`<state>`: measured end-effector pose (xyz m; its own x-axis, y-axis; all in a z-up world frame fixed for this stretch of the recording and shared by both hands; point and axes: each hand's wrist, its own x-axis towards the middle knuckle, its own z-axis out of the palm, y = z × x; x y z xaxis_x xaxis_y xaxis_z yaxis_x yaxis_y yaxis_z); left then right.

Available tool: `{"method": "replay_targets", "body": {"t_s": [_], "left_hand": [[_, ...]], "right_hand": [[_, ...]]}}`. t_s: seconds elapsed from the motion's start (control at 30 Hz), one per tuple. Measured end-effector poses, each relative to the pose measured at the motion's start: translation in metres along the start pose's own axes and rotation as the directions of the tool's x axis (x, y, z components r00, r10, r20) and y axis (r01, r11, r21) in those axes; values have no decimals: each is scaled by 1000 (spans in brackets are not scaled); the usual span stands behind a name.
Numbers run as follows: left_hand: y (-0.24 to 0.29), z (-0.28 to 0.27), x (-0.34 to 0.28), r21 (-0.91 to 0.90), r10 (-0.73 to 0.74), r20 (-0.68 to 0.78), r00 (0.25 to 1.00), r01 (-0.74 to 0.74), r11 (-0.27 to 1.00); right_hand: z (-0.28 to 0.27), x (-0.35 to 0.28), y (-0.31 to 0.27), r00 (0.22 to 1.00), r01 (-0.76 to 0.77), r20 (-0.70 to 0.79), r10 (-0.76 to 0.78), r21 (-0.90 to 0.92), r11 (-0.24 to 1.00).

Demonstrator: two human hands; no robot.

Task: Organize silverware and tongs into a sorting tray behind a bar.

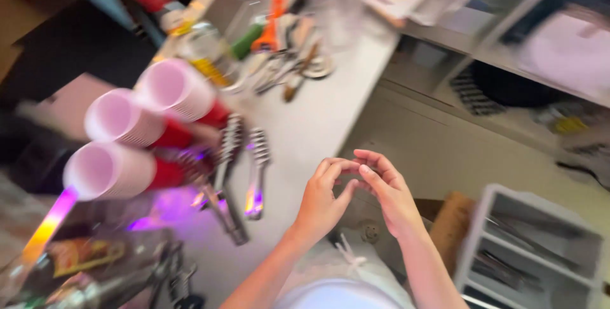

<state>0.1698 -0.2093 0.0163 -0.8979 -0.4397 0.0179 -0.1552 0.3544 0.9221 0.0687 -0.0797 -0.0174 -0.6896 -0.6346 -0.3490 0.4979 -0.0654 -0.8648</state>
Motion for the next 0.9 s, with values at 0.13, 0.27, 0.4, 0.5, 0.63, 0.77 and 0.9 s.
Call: {"method": "replay_targets", "body": {"t_s": [0.13, 0.27, 0.4, 0.5, 0.63, 0.77, 0.9], "left_hand": [[-39, -47, -27, -85, -79, -171, 982, 65, 994], [-80, -80, -48, 61, -59, -388, 920, 89, 994], [-101, -101, -59, 110, -82, -480, 873, 152, 982], [-125, -99, -65, 154, -57, -479, 876, 147, 977], [-156, -87, -70, 188, -75, -485, 872, 187, 964], [-163, -70, -69, 196, -184, -389, 903, 276, 941], [-138, -62, -61, 188, -181, -331, 926, 252, 949]], "right_hand": [[55, 9, 21, 977, -75, 195, 84, -50, 996], [99, 20, 47, 932, -149, 265, 245, -337, 930], [128, 34, 79, 909, -223, 235, 345, -425, 877], [144, 41, 89, 924, -187, 233, 304, -420, 888], [156, 48, 107, 929, -252, 158, 335, -394, 884], [153, 48, 123, 935, -248, 164, 316, -335, 909], [139, 41, 118, 935, -280, 150, 323, -251, 927]]}}
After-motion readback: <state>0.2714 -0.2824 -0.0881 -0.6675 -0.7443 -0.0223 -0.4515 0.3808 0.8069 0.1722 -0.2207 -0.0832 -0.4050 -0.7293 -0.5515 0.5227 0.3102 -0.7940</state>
